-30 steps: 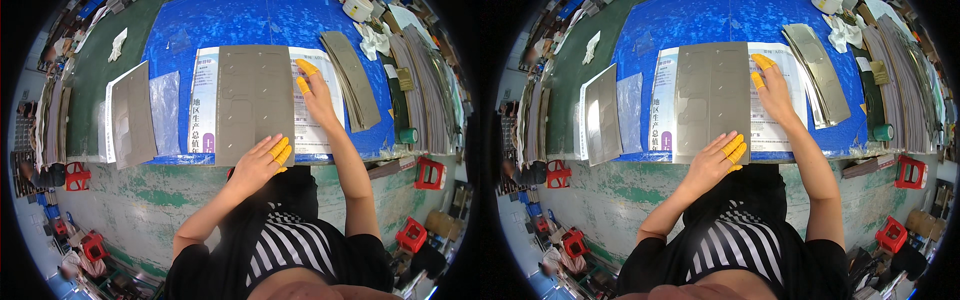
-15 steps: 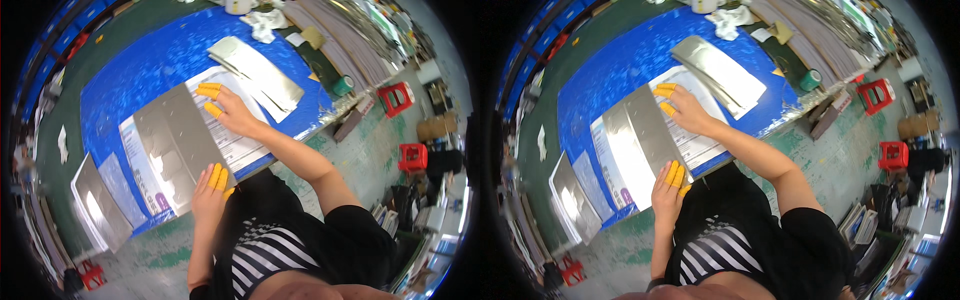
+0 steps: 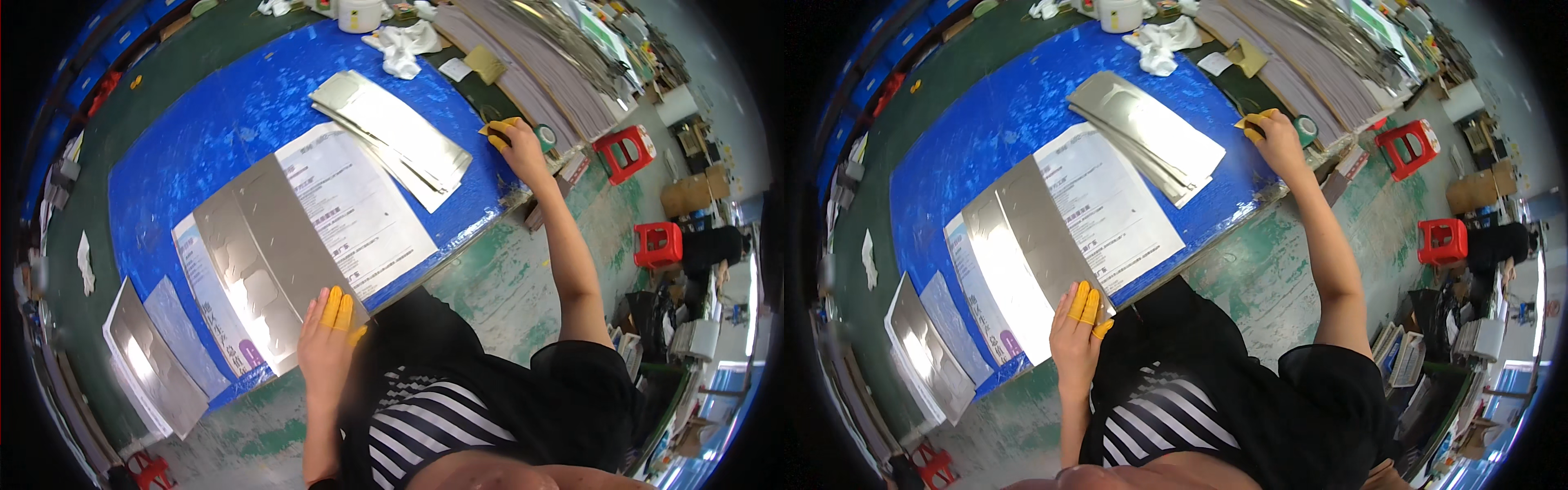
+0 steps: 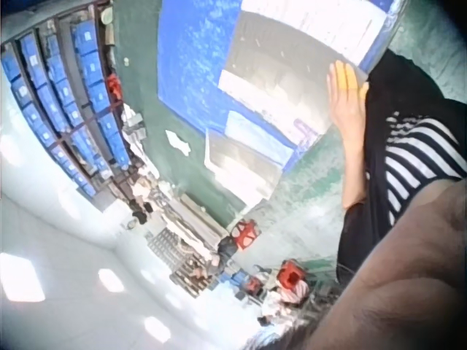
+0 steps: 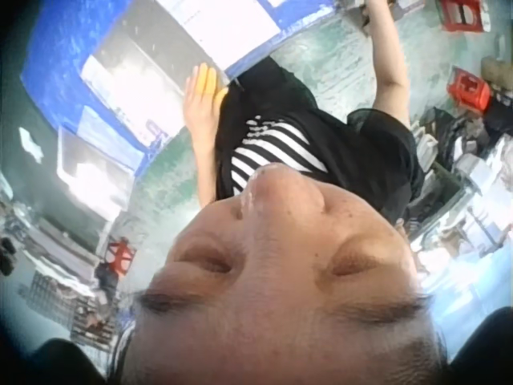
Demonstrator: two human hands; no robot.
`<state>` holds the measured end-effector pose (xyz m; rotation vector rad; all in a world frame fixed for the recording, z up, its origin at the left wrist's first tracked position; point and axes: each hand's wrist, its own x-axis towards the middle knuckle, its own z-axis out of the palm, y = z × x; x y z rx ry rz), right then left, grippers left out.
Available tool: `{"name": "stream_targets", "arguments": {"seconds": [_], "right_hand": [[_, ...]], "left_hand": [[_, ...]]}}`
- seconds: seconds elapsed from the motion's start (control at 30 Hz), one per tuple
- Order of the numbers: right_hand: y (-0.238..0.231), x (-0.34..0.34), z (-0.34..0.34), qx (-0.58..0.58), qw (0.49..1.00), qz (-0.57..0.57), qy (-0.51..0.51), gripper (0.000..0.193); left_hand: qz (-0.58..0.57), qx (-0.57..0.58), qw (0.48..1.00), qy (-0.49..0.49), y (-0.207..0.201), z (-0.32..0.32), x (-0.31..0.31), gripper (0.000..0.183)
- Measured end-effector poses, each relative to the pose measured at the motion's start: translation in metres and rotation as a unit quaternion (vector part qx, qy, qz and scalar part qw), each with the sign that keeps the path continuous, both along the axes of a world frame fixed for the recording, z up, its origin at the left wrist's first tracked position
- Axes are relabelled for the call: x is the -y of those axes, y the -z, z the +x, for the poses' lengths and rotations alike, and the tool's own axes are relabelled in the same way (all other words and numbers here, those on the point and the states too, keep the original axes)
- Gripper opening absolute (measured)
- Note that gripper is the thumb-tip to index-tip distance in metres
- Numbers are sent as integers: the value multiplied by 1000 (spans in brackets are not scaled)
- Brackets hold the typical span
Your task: The recorder is sorting and inspecting thin metal sheets at a fabrication floor workstation, removing cutout scraps and stacking finished pieces.
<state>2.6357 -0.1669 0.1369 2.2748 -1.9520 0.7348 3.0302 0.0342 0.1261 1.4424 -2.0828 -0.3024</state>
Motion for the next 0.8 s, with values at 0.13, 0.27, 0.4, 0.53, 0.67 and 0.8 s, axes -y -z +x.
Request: {"name": "stream_targets", "arguments": {"seconds": [0.13, 0.27, 0.4, 0.53, 0.67, 0.8], "right_hand": [[4, 5, 4, -70, 997, -39, -21, 17], [-7, 4, 8, -85, 994, -71, -24, 15], [4, 15, -8, -192, 976, -98, 5, 18], [-4, 20, 5, -31, 990, -138, 25, 25], [-21, 9, 62, 257, 965, 48, -27, 25], [-22, -4, 145, 276, 938, 79, -193, 22]], "left_hand": [[20, -2, 1000, -14, -1, 2, 3, 41], [-2, -25, 1000, 7, 5, 2, 7, 41], [-14, -48, 999, 12, 5, 3, 6, 43], [-3, -43, 999, 8, 6, 6, 4, 42], [4, -43, 999, -1, 5, 9, 2, 41], [9, -52, 999, 8, 6, 10, 4, 39]]}}
